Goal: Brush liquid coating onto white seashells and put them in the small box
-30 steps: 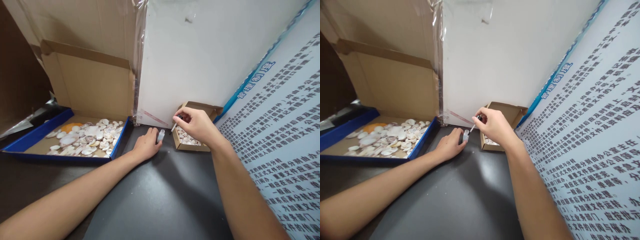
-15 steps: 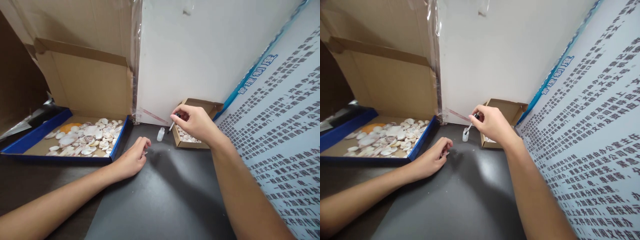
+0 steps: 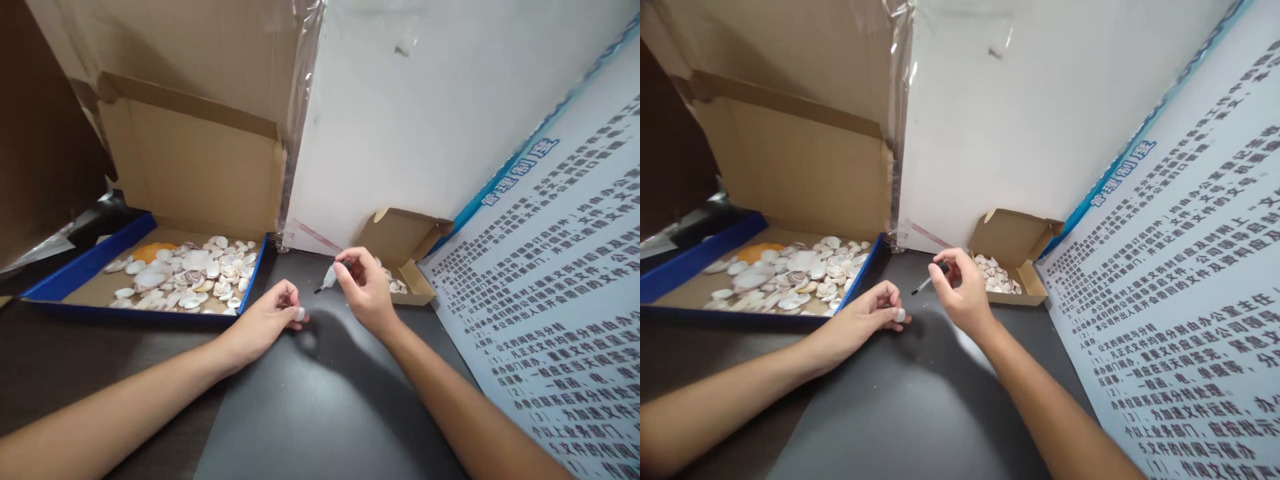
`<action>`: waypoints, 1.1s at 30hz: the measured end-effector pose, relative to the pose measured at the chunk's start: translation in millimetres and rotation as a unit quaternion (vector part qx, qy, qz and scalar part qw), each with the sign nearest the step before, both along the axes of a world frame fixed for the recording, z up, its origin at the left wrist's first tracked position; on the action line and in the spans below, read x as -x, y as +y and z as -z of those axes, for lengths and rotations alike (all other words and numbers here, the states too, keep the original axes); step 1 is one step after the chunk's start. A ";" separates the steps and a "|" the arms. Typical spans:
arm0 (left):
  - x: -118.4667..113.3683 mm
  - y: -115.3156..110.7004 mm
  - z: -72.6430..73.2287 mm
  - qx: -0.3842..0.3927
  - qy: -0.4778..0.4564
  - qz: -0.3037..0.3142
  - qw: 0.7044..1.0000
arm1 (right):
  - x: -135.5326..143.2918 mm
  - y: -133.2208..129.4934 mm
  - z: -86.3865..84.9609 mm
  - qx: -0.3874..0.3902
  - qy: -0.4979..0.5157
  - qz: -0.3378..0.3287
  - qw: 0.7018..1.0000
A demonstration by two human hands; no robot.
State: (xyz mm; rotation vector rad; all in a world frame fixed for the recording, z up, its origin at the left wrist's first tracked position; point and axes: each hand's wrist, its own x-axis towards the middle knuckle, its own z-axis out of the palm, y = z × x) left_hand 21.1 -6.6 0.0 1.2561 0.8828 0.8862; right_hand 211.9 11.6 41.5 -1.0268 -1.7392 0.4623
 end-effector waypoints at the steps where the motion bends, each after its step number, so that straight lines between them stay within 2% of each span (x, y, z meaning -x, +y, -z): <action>1: 1.4 -2.5 -0.7 0.054 -0.038 -0.003 0.998 | 2.9 -2.1 12.6 -0.003 0.029 0.014 0.999; 4: 4.7 -6.2 -3.0 0.156 -0.107 -0.013 0.982 | 8.6 -8.1 41.6 0.001 0.064 0.026 0.998; 8: 6.2 -3.2 -5.0 0.195 -0.151 -0.016 0.969 | 10.8 -14.1 56.1 0.000 0.032 0.015 0.999; 14: 6.9 -0.2 -4.2 0.216 -0.164 -0.009 0.962 | 6.6 -17.3 54.4 -0.013 -0.017 -0.027 0.999; 21: 7.4 -1.1 5.3 0.165 -0.123 0.028 0.978 | 3.9 -16.7 54.6 -0.006 -0.024 -0.031 0.999; 28: 6.5 -1.1 6.1 0.142 -0.080 0.024 0.986 | 2.5 -15.7 56.4 0.057 -0.007 -0.026 0.998; 33: 6.9 -1.9 4.1 0.138 -0.069 0.026 0.988 | 0.9 -18.1 55.3 0.088 -0.010 -0.057 0.994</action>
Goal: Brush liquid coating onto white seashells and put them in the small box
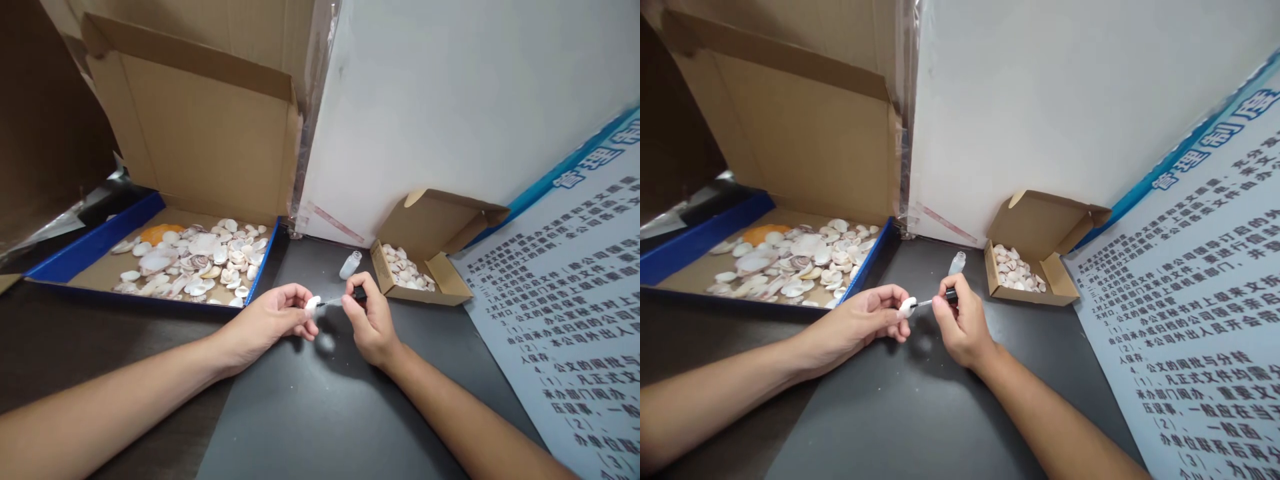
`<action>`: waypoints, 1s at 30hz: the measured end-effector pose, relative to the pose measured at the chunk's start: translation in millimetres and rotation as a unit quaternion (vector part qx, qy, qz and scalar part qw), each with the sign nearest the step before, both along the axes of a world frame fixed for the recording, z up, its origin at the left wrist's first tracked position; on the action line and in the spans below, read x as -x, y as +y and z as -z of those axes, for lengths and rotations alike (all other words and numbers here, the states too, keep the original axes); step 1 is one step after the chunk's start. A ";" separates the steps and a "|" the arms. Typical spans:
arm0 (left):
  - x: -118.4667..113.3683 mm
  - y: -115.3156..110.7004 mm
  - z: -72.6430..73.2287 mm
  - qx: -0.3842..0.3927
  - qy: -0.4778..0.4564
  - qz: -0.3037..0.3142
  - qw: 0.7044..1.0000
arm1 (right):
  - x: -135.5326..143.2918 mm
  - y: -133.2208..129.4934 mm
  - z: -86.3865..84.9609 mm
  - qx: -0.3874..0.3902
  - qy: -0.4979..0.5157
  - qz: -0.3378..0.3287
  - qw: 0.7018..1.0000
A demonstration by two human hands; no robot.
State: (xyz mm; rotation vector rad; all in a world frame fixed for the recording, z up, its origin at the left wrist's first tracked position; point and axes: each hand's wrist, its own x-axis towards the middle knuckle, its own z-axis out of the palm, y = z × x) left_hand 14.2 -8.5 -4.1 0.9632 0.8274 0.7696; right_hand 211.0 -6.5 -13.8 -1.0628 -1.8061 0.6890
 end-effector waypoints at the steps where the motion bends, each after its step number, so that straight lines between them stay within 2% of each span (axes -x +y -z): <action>1: 0.1 -0.3 -0.1 -0.006 0.004 0.001 1.000 | -0.4 -0.6 0.0 0.002 -0.004 -0.008 1.000; 12: -0.5 -4.0 1.6 -0.101 0.080 0.007 0.992 | 0.5 -1.8 -4.4 -0.010 -0.016 -0.019 1.000; 17: 0.9 -5.8 -0.4 -0.090 0.093 0.019 0.991 | 0.5 -1.7 -2.6 -0.013 -0.013 -0.014 1.000; 30: 2.5 -3.5 -0.7 -0.040 0.016 0.021 0.999 | 3.2 -0.6 -0.8 -0.032 -0.003 0.047 0.998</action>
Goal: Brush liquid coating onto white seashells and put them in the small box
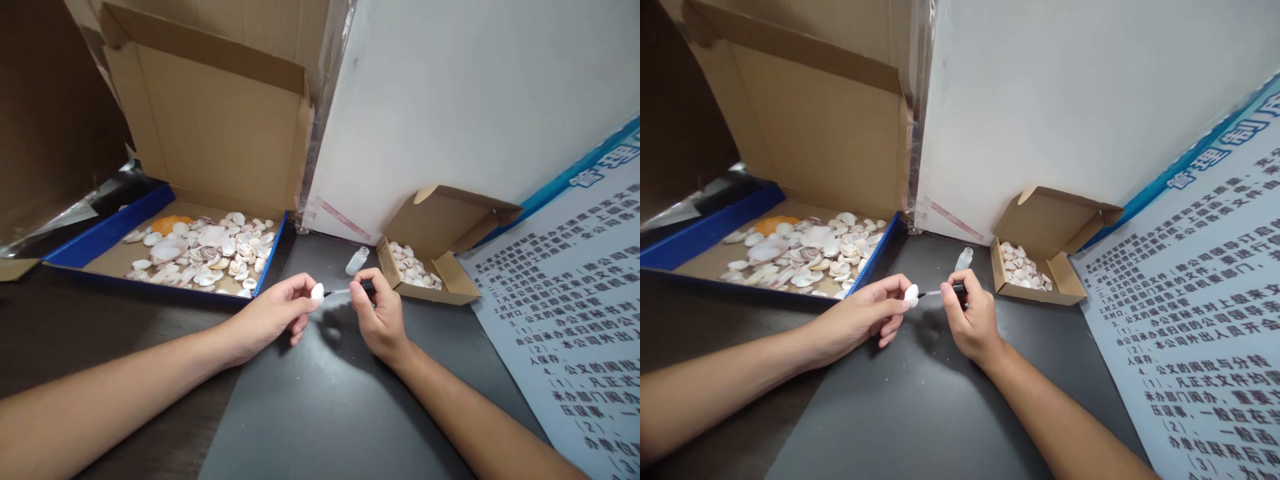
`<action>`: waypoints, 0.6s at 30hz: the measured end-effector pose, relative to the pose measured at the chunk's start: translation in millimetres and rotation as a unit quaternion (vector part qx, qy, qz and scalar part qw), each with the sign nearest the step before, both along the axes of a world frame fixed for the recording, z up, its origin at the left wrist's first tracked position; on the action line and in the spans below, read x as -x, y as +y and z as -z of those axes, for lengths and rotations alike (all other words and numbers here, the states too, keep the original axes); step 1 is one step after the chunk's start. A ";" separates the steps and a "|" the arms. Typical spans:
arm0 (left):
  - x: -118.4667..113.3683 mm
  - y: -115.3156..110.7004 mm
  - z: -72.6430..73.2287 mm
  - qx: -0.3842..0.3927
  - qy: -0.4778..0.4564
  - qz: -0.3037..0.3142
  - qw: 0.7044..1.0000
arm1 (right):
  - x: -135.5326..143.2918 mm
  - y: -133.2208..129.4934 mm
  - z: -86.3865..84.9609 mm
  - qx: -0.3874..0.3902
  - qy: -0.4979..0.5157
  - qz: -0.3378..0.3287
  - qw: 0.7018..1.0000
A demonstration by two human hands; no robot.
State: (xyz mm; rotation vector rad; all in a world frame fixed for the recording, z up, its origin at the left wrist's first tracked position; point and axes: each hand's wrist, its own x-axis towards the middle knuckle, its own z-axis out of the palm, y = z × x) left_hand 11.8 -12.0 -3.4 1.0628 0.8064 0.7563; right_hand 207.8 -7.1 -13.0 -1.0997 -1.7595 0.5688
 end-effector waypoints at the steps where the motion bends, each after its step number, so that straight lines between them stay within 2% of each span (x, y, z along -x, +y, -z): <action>1: -0.3 0.0 0.0 0.005 -0.003 0.002 1.000 | -0.1 -0.3 0.3 -0.003 -0.002 -0.002 1.000; 10: -2.1 0.4 -1.8 0.027 -0.002 -0.004 1.000 | -0.7 -2.6 -1.0 -0.012 -0.034 -0.034 0.999; 15: -1.8 0.9 -1.0 0.026 -0.003 -0.005 1.000 | -3.4 -3.5 0.5 -0.024 -0.018 -0.066 0.997; 18: -1.6 0.3 -1.5 0.023 0.000 -0.004 1.000 | -2.1 -3.0 0.3 -0.016 -0.026 -0.058 0.998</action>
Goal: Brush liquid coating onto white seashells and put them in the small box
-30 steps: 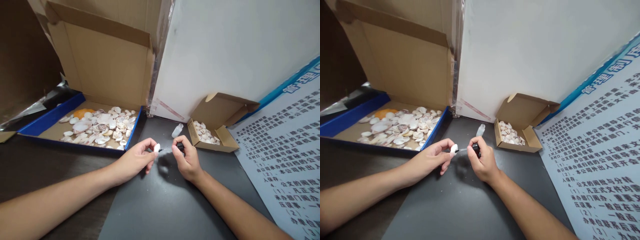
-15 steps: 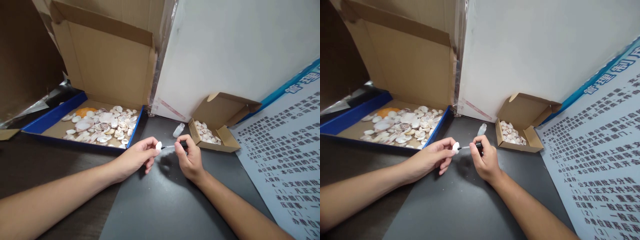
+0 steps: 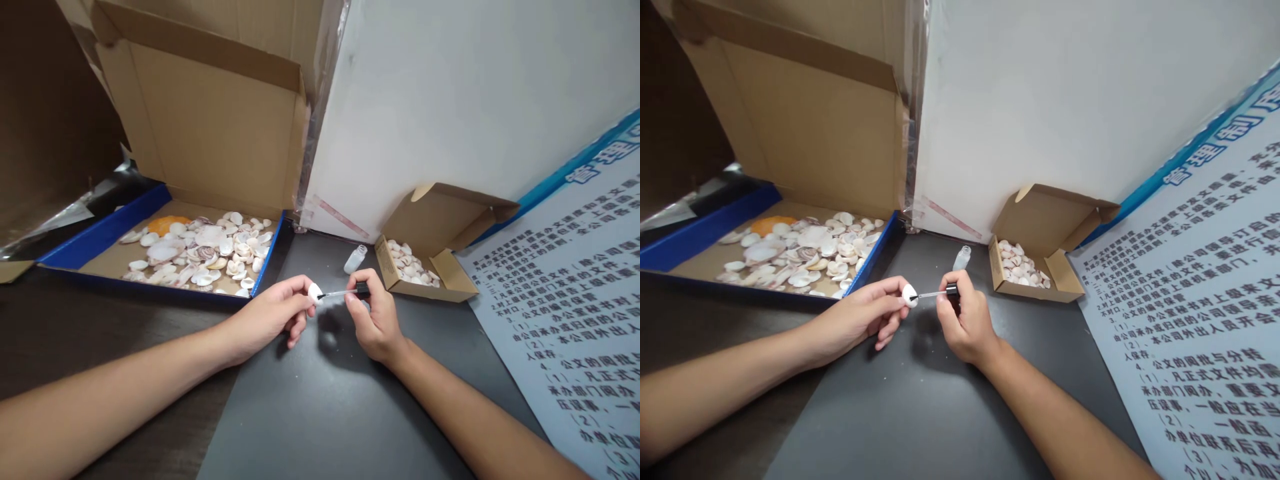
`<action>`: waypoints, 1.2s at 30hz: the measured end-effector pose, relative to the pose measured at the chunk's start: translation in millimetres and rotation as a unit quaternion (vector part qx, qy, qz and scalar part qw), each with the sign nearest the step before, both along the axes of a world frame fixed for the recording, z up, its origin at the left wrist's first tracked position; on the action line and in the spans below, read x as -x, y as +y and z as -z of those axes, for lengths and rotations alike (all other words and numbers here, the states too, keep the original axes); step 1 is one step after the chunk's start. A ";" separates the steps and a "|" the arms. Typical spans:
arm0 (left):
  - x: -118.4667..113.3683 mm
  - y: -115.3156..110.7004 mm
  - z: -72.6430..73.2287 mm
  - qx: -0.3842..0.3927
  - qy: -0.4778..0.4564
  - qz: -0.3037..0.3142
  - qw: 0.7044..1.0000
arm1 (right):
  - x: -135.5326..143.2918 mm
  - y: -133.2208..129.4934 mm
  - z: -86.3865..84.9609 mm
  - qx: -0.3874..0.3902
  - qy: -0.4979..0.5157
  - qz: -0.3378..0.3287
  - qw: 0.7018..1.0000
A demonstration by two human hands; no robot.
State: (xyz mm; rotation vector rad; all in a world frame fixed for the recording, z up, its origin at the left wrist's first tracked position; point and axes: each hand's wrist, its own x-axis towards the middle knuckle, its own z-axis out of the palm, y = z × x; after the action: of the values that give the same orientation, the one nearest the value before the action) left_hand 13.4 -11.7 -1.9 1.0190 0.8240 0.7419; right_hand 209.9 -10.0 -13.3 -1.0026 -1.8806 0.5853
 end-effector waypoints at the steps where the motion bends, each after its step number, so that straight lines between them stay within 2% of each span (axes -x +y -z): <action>1: 0.0 -0.2 -0.4 -0.001 -0.001 -0.001 1.000 | 0.7 0.4 -0.3 0.004 -0.003 0.011 1.000; 4: 0.2 -0.4 -1.2 -0.001 -0.005 -0.002 1.000 | 1.9 1.2 -1.2 0.010 0.001 0.038 0.999; 10: 0.3 0.0 0.4 0.002 -0.008 -0.001 1.000 | 1.7 1.5 -0.9 0.007 0.001 0.006 1.000; 15: 0.0 0.8 0.9 -0.004 -0.001 -0.001 1.000 | 1.3 1.4 -1.5 0.016 0.016 0.036 0.999; 19: -0.1 0.5 0.7 -0.007 0.006 0.001 1.000 | 1.1 0.5 -2.1 0.010 0.003 0.007 1.000; 24: -0.5 -0.6 -0.2 -0.013 0.008 0.000 1.000 | 2.1 2.1 -1.9 0.013 0.006 0.048 0.999; 29: -0.1 -0.7 2.5 -0.018 0.006 0.006 1.000 | 0.9 1.9 -1.0 0.021 0.017 0.004 1.000; 33: -0.4 -0.4 3.2 -0.020 0.007 0.004 1.000 | 0.6 1.7 -1.5 0.032 0.017 0.034 0.999; 36: -0.5 -0.6 1.9 -0.019 0.011 0.002 1.000 | 0.6 1.6 -2.4 0.029 0.012 0.012 0.999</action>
State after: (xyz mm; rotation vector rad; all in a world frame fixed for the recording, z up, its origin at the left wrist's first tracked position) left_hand 13.8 -12.4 -3.8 1.0643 0.8287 0.7459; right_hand 209.3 -8.4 -10.9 -1.0498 -1.8376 0.6375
